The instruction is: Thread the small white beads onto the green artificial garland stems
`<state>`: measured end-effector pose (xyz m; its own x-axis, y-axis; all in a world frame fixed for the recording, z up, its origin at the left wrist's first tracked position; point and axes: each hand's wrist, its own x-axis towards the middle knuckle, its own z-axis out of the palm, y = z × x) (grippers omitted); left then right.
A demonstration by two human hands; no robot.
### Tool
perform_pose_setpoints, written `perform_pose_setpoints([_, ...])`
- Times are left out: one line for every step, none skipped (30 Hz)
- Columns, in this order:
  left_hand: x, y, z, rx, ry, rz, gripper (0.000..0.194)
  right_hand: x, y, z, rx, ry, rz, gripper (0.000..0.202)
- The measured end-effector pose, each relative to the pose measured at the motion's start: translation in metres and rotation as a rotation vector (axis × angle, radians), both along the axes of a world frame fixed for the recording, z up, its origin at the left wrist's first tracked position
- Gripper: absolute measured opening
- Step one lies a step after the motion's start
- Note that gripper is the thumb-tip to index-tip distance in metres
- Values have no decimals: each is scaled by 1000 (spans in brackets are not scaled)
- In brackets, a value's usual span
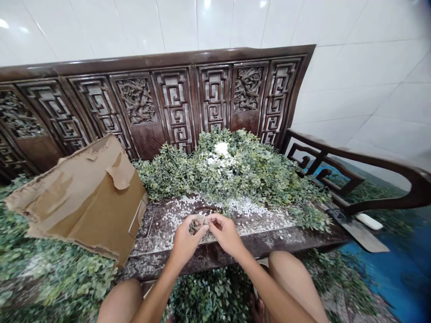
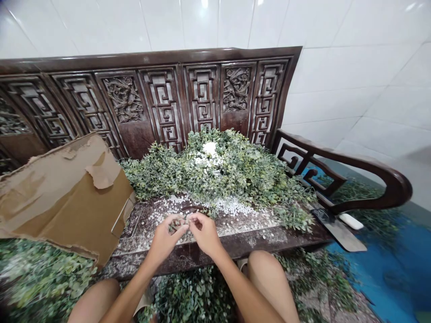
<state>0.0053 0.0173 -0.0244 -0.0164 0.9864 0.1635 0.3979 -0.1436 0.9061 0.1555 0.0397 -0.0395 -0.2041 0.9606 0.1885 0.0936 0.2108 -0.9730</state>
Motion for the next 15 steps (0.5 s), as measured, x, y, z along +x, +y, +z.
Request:
perform_pose_setpoints([-1, 0, 0, 13, 10, -4, 22, 0, -1, 2, 44, -55, -11, 14])
perform_pose_setpoints([-1, 0, 0, 26, 21, -6, 21, 1, -2, 3, 90, -111, -25, 13])
perform_pose_setpoints([-2, 0, 1, 34, 28, -5, 20, 2, -3, 5, 132, -158, -35, 13])
perform_pose_setpoints([-3, 1, 1, 35, 30, 0, 18, 2, -4, 7, 166, -194, -37, 13])
perform_pose_setpoints([-4, 1, 1, 28, 31, 7, 18, 3, -4, 8, 188, -218, -32, 14])
perform_pose_setpoints([-4, 1, 2, 19, 32, 16, 19, 4, -4, 8, 202, -237, -23, 16])
perform_pose_setpoints([-5, 1, 2, 9, 34, 24, 19, 4, -4, 8, 208, -256, -14, 17])
perform_pose_setpoints([-6, 1, 3, -1, 36, 32, 20, 5, -3, 7, 207, -281, -9, 18])
perform_pose_setpoints([-6, 1, 5, -9, 38, 36, 21, 6, -2, 5, 196, -312, -5, 18])
perform_pose_setpoints([-7, 1, 6, -15, 41, 34, 22, 6, -1, 3, 173, -340, -6, 17])
perform_pose_setpoints([-7, 0, 7, -18, 43, 29, 24, 6, 0, 0, 140, -359, -9, 16])
perform_pose_setpoints([-6, 0, 8, -20, 42, 23, 26, 6, 1, -2, 102, -362, -15, 16])
perform_pose_setpoints([-6, 0, 9, -22, 39, 17, 27, 5, 2, -3, 69, -350, -23, 16])
perform_pose_setpoints([-6, -1, 10, -25, 32, 11, 28, 5, 3, -4, 46, -325, -32, 15])
perform_pose_setpoints([-6, -1, 10, -32, 23, 4, 28, 4, 3, -4, 36, -291, -37, 14])
